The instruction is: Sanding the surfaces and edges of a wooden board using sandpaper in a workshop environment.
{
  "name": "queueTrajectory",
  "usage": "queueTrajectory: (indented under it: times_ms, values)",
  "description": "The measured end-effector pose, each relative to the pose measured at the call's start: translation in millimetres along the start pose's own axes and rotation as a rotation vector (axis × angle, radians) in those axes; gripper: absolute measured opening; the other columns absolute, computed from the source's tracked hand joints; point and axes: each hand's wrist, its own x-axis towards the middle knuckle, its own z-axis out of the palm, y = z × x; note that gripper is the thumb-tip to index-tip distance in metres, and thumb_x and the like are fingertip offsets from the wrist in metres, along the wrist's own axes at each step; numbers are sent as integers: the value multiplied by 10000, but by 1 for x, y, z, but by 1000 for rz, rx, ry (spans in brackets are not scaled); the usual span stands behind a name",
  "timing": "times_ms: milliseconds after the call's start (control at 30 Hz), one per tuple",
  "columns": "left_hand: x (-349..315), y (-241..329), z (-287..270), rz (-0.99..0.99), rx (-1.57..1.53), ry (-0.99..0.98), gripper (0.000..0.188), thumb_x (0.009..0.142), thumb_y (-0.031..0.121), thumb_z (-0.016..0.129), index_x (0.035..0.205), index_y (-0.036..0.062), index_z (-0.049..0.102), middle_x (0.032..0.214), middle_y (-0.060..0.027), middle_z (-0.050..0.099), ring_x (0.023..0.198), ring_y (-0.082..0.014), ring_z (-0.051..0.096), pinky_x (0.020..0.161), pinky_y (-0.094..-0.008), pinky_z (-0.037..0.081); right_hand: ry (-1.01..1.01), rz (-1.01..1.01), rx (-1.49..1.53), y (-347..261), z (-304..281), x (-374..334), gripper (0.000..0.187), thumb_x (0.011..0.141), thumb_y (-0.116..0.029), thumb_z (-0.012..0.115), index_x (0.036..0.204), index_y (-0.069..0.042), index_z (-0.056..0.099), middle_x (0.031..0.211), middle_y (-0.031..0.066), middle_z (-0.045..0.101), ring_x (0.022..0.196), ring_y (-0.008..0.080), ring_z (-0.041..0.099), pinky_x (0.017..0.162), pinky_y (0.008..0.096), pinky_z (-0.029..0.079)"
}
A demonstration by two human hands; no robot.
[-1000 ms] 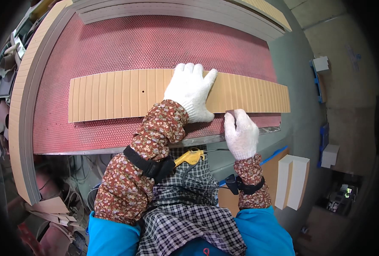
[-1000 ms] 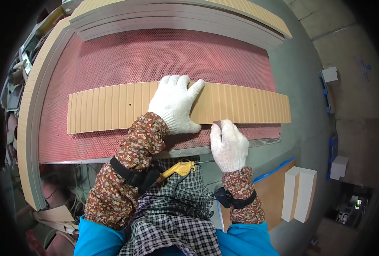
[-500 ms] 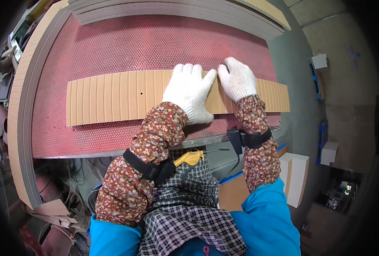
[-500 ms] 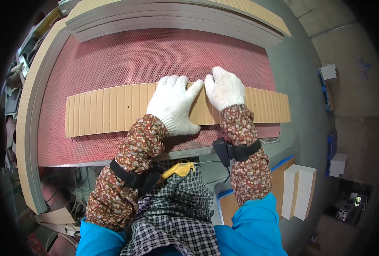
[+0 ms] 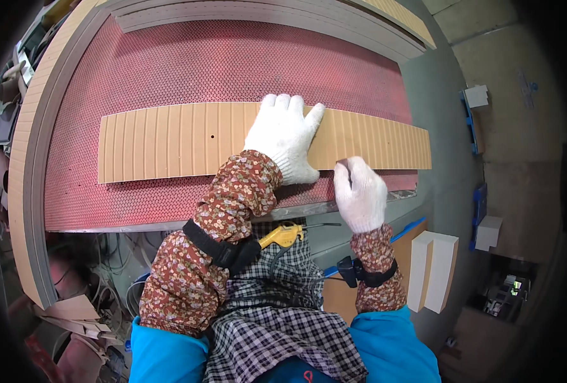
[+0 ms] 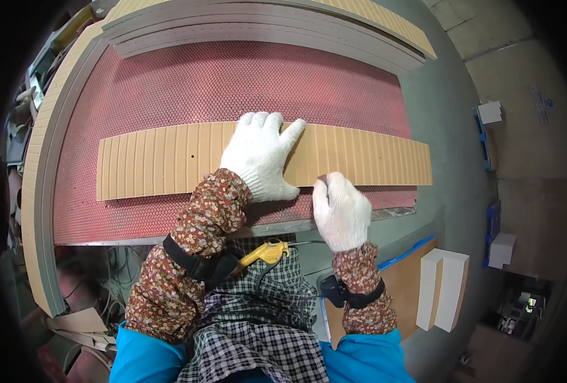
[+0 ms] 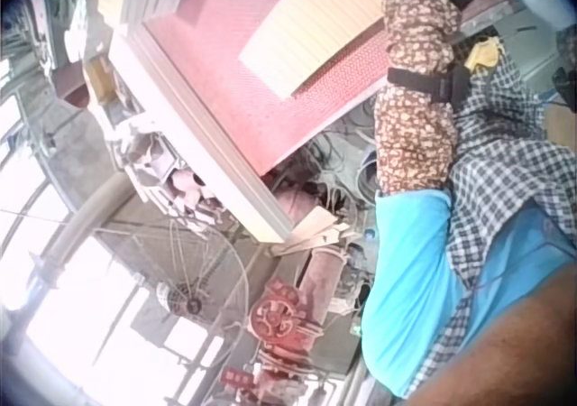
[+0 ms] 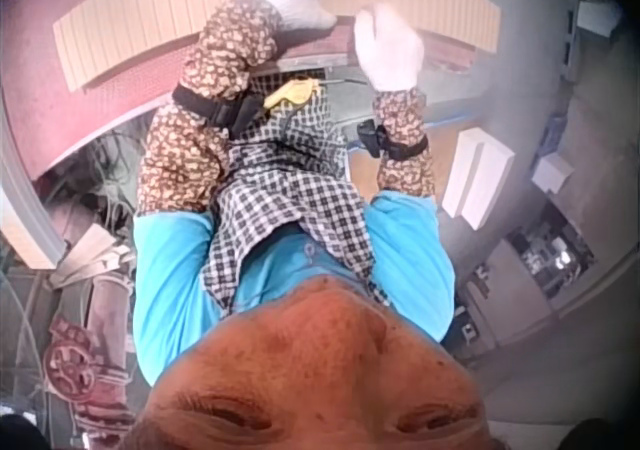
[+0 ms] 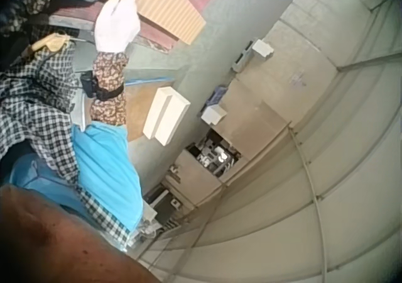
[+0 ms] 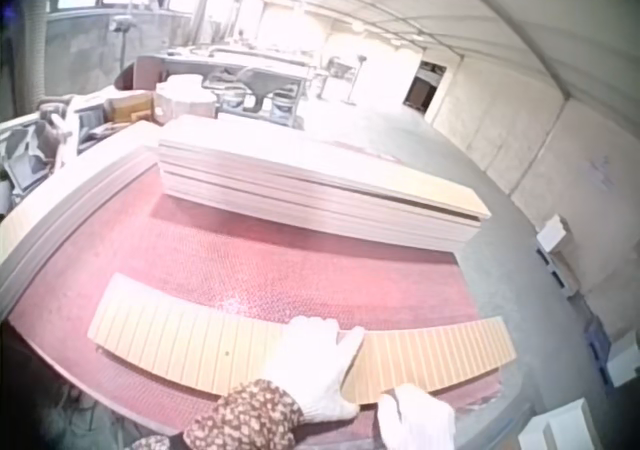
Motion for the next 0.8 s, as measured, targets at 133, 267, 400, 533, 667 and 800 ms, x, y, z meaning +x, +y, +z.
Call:
queueTrajectory:
  times_ms: [133, 267, 400, 533, 667, 800]
  values:
    - [2, 4, -3, 1, 6, 1, 1045, 605, 473, 885, 1482, 24, 534, 1225, -217, 593, 1225, -394, 570, 1144, -521, 398, -4, -33, -11, 10, 7, 50, 227, 1034, -247, 618, 1019, -30, 683, 904, 226, 745, 829, 425, 743, 757, 523, 590]
    - [1, 4, -4, -8, 10, -11, 1073, 605, 481, 886, 1498, 17, 516, 1258, -223, 591, 1246, -398, 566, 1159, -523, 391, -103, -1, -126, 12, 16, 111, 291, 1042, -285, 590, 1056, -12, 692, 930, 254, 748, 872, 442, 748, 817, 551, 583]
    - [1, 2, -1, -14, 4, -32, 1093, 609, 485, 886, 1505, -6, 499, 1263, -223, 595, 1248, -397, 566, 1170, -517, 388, -48, -24, -142, 17, 23, 105, 303, 1047, -285, 581, 1064, -4, 692, 929, 256, 749, 889, 444, 749, 824, 541, 585]
    - [-1, -1, -1, -15, 15, -8, 1097, 609, 489, 885, 1499, -23, 497, 1254, -219, 602, 1242, -391, 569, 1166, -507, 393, -32, 9, -48, 2, 11, 46, 262, 1048, -267, 597, 1042, -23, 693, 910, 236, 747, 860, 420, 753, 787, 511, 598]
    - [-1, -1, -1, -28, 43, -20, 1087, 615, 495, 880, 1486, -35, 505, 1249, -216, 607, 1230, -380, 573, 1160, -497, 399, -14, 29, -22, -3, 1, -7, 178, 1019, -217, 659, 1019, -42, 693, 899, 217, 745, 816, 402, 748, 721, 486, 596]
    - [2, 2, -2, -19, 33, -33, 1083, 623, 503, 876, 1484, -41, 509, 1254, -213, 608, 1229, -371, 575, 1160, -492, 399, -17, 50, 42, -7, -2, -21, 137, 1003, -187, 685, 991, -50, 693, 894, 209, 742, 800, 419, 733, 701, 492, 583]
